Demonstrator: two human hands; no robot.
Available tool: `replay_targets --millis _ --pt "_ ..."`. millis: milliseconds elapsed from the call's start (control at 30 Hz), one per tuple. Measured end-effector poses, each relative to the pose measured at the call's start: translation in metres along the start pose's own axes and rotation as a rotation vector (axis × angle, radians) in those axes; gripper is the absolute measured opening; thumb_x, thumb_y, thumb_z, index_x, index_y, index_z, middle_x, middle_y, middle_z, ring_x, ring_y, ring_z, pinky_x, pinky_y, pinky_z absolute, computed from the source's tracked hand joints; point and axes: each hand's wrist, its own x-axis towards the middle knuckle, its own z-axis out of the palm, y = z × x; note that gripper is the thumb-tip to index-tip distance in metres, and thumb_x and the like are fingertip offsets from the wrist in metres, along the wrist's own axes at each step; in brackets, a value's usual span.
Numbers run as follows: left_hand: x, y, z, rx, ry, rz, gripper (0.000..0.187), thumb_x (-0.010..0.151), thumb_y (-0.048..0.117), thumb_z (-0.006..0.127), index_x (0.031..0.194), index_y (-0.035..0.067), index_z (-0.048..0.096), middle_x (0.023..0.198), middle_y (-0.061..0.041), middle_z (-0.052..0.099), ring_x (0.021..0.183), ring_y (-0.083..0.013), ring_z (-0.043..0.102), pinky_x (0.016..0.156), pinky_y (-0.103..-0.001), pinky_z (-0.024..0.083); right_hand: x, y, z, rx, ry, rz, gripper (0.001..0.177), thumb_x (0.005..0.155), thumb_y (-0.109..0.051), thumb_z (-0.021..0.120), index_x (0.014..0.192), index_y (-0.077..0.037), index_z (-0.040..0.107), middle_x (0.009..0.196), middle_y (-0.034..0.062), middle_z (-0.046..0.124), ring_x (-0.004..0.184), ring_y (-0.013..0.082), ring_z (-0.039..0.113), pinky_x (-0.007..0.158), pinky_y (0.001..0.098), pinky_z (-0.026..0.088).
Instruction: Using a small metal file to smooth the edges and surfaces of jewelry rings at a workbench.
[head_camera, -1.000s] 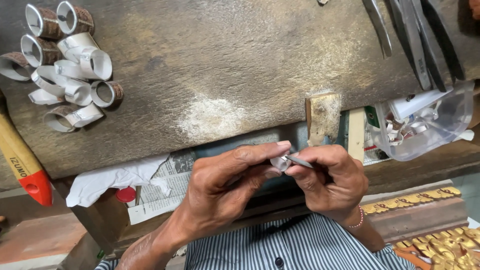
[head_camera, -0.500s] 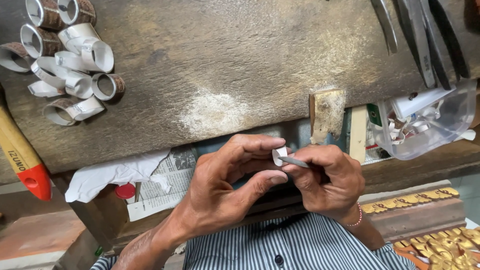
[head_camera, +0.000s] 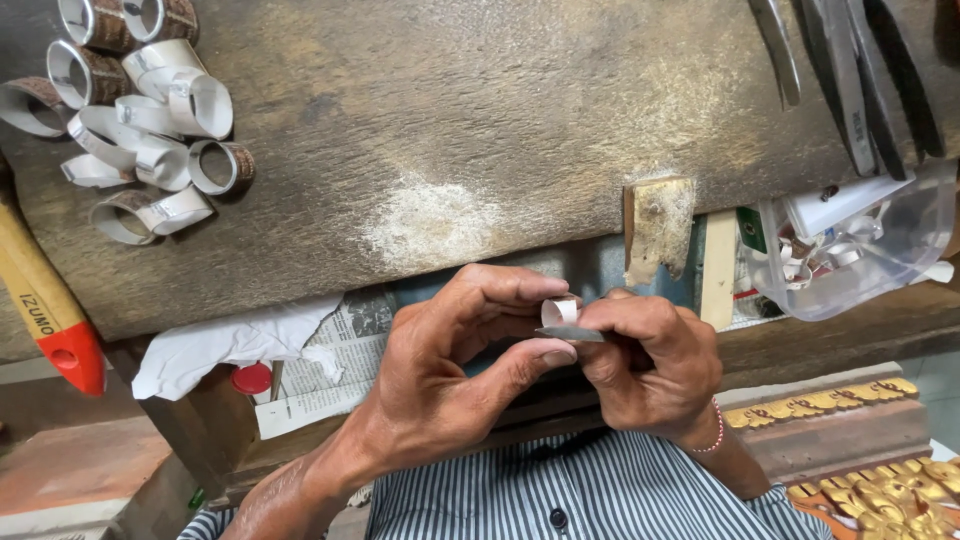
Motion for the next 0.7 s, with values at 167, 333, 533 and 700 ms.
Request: replay_targets --millis 167,333,533,700 --pt "0.001 0.003 0.000 0.056 0.020 0.037 0.032 0.093 0.010 0.073 0.121 -0.002 0.062 0.113 -0.013 0.069 0.096 -0.0172 0.076 0.089 -0.025 0.065 0.003 0.003 0.000 0.080 -0.033 -0.082 0.018 0.100 -0.018 0.059 0.102 0.000 0.061 0.080 0.0079 0.067 0.053 0.0173 0.058 0.054 0.0304 0.050" --pt "0.002 0.004 0.003 0.041 0.035 0.060 0.031 0.093 0.007 0.073 0.121 -0.003 0.062 0.113 -0.014 0.069 0.098 -0.0189 0.076 0.091 -0.028 0.066 0.006 -0.001 -0.001 0.110 -0.026 -0.105 0.020 0.101 -0.018 0.057 0.105 0.001 0.061 0.083 0.0101 0.070 0.051 0.0168 0.055 0.052 0.0298 0.047" --pt "0.009 0.025 0.006 0.246 0.101 0.219 0.028 0.093 0.008 0.073 0.118 -0.002 0.065 0.110 -0.013 0.070 0.095 -0.0162 0.073 0.089 -0.026 0.068 0.002 -0.012 -0.011 0.155 0.119 0.009 0.026 0.101 -0.016 0.053 0.113 0.004 0.064 0.087 0.0137 0.068 0.060 0.0156 0.057 0.060 0.0252 0.047" --pt "0.023 0.046 0.006 0.499 0.069 0.423 0.031 0.091 0.008 0.079 0.116 -0.003 0.064 0.109 -0.016 0.074 0.097 -0.0254 0.077 0.084 -0.029 0.062 -0.002 0.011 -0.031 0.077 0.213 -0.057 0.027 0.104 -0.012 0.050 0.121 0.007 0.062 0.073 0.0086 0.061 0.056 0.0143 0.052 0.059 0.0261 0.043"
